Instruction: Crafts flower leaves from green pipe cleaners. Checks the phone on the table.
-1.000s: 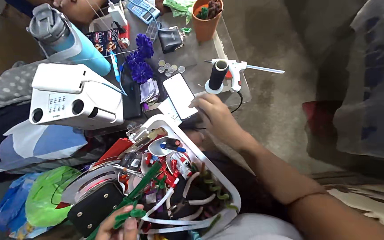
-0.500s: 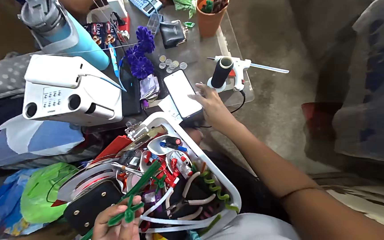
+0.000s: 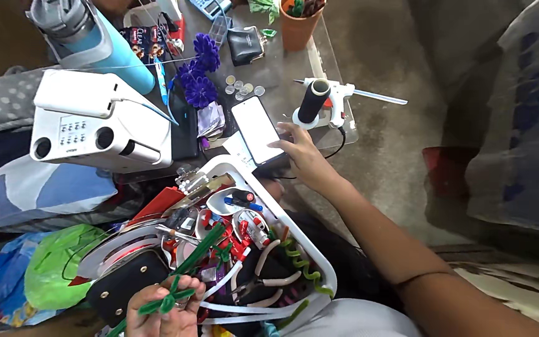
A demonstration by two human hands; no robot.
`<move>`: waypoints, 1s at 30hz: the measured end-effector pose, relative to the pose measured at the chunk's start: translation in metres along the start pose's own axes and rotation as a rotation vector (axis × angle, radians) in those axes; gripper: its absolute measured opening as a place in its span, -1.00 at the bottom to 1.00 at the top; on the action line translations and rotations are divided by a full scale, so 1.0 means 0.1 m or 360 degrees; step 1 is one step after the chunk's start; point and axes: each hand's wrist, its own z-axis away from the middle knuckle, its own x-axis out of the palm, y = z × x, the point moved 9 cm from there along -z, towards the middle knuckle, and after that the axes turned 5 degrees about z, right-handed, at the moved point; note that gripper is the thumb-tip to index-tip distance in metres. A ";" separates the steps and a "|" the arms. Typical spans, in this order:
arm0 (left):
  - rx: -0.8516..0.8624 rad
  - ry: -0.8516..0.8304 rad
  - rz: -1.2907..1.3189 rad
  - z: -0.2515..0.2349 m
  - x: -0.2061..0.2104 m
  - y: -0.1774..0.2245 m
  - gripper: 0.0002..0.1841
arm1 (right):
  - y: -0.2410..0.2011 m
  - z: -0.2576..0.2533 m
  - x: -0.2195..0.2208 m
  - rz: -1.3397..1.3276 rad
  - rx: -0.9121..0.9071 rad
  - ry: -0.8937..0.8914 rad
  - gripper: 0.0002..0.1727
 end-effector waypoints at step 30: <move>0.0113 0.0072 -0.0255 0.02 -0.07 0.03 -0.87 | -0.04 -0.01 0.00 0.0113 0.0027 0.0041 -0.46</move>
